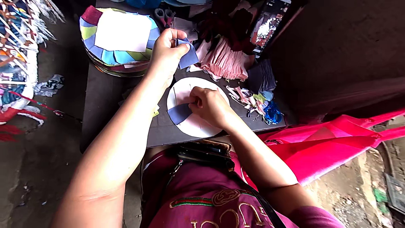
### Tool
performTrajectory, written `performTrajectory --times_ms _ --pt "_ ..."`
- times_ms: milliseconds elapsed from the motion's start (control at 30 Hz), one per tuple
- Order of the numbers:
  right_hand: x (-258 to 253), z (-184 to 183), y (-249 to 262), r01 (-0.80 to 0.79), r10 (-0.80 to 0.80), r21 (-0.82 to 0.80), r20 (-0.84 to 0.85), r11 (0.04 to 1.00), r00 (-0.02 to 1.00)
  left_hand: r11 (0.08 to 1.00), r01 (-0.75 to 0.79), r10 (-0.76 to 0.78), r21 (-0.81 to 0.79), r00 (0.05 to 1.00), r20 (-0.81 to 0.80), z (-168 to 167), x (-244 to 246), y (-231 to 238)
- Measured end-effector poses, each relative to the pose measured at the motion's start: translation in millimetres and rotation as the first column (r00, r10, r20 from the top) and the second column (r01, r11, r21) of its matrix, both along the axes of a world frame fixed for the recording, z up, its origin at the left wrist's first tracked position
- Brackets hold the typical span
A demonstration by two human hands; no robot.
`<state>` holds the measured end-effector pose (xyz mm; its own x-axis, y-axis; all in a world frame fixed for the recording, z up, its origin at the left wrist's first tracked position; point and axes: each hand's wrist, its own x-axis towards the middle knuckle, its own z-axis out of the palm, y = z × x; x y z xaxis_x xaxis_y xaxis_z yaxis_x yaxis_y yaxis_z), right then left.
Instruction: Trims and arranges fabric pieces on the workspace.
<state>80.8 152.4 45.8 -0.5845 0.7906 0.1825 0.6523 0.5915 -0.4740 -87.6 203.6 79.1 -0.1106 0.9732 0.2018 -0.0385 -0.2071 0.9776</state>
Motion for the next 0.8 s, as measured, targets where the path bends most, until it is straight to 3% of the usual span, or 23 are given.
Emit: performTrajectory --times_ms 200,333,533,700,800 --pt "1.0 0.2 1.6 0.019 -0.019 -0.005 0.023 1.0 1.0 1.0 0.009 -0.009 0.007 1.0 0.017 0.8 -1.0 -0.4" --pt "-2.9 -0.2 -11.0 0.085 -0.086 0.117 0.009 0.99 0.996 1.0 0.013 -0.013 0.007 1.0 0.011 1.6 -0.5 -1.0" --pt "-18.9 -14.5 -24.2 -0.043 0.078 0.26 -0.124 0.965 0.989 1.0 0.018 -0.018 0.009 1.0 -0.009 0.3 -0.6 -0.7" --pt "-24.3 -32.7 -20.2 -0.086 0.101 0.264 -0.046 0.961 0.994 0.999 0.035 -0.035 0.002 0.999 -0.031 1.1 1.1 -1.5" --pt "-21.4 -32.0 -21.1 -0.081 0.117 0.273 -0.118 0.959 0.986 0.998 0.069 -0.069 -0.002 0.996 -0.06 0.5 2.2 -2.8"
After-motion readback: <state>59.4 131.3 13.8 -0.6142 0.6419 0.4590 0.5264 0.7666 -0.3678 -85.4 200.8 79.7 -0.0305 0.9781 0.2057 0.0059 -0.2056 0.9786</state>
